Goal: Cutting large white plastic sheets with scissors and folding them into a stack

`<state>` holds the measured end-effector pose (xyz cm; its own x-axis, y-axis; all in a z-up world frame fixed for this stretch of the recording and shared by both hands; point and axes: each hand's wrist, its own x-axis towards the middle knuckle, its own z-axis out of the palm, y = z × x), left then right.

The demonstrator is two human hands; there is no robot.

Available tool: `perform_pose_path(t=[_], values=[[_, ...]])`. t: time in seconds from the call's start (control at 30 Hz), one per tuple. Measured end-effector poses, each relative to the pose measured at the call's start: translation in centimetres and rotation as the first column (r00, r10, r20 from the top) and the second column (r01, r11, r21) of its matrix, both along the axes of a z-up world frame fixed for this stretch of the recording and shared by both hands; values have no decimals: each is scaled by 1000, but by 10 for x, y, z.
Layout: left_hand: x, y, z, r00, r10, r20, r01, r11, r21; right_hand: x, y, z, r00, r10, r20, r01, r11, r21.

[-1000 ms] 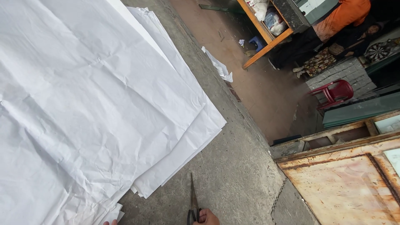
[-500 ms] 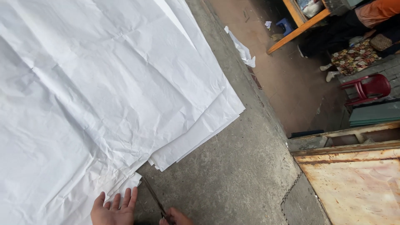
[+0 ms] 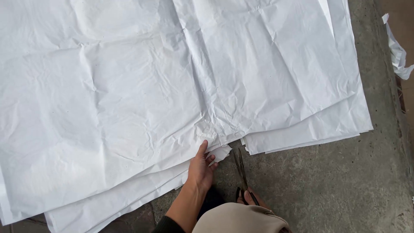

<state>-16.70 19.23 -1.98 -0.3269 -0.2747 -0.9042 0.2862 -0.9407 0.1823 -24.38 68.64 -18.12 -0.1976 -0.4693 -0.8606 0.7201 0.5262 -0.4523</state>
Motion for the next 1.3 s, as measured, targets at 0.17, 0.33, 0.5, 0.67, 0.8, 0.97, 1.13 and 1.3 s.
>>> perform_pose_path(t=[0.17, 0.33, 0.5, 0.67, 0.8, 0.97, 1.13, 1.3], values=[[1, 10, -13, 970, -225, 90, 239, 949, -204, -8, -51, -25, 988, 137, -74, -139, 990, -35], [1, 27, -41, 970, -202, 133, 233, 931, -280, -10, -155, -9, 953, 262, -152, -274, 960, -63], [-6, 29, -27, 985, -145, 92, 164, 957, -238, -15, -256, 70, 909, 351, -223, -376, 923, -81], [-7, 31, -28, 986, -125, 112, 145, 969, -199, -13, -300, 120, 979, 189, -82, -183, 981, 70], [-5, 31, -28, 979, -152, 134, 178, 960, -214, -11, -305, 137, 912, 346, -219, -339, 938, 68], [-4, 27, -20, 962, -212, 174, 245, 949, -200, -9, -298, 123, 921, 325, -216, -321, 946, 52], [-2, 22, -14, 955, -227, 191, 266, 940, -212, -6, -292, 113, 938, 306, -163, -309, 951, 4], [-4, 25, -25, 948, -236, 212, 282, 932, -227, -2, -298, 124, 936, 271, -224, -275, 961, 14]])
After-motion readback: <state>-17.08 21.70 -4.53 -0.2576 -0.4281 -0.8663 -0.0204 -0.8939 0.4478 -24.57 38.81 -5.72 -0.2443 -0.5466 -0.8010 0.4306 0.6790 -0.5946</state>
